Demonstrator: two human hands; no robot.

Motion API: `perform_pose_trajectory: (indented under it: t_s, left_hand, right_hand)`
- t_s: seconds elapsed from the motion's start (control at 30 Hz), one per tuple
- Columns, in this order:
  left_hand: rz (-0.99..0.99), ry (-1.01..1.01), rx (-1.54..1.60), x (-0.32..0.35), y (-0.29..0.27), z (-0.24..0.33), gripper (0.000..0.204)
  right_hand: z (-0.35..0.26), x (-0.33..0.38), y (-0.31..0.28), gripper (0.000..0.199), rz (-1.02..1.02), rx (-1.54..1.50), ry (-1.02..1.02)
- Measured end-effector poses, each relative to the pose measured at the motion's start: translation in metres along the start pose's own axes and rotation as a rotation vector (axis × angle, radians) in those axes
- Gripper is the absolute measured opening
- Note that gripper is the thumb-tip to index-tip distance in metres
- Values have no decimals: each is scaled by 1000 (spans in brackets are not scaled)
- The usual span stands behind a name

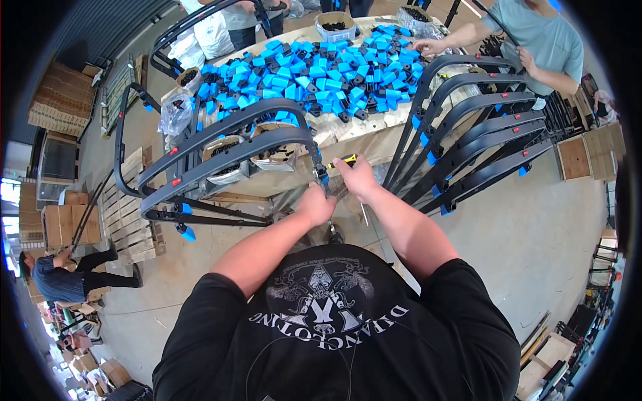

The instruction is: Assembling metal frame components by attaching plastic caps and tightening bolts using a wrench.

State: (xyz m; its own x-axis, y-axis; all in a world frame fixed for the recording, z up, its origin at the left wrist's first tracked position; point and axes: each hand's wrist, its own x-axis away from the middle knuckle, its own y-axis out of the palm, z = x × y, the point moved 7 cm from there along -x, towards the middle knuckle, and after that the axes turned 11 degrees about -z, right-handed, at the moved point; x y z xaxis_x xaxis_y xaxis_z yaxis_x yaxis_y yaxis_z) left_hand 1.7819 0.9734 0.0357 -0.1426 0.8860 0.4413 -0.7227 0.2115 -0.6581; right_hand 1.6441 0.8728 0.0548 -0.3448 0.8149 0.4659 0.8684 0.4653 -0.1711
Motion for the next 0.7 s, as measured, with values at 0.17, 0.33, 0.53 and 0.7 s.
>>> perform_pose_trajectory:
  t_s: [0.17, 0.33, 0.53, 0.7]
  left_hand:
    - [-594, -314, 1281, 11, -4, 19, 16]
    - [-185, -8, 265, 10, -15, 23, 22]
    - [30, 1, 38, 12, -8, 21, 35]
    - [-12, -52, -12, 16, -9, 20, 47]
  right_hand:
    - [5, 3, -4, 47, 41, 15, -151]
    - [62, -10, 5, 43, -193, -239, -11]
    - [96, 22, 13, 39, -130, -118, -192]
    - [25, 84, 2, 50, -303, -56, 175]
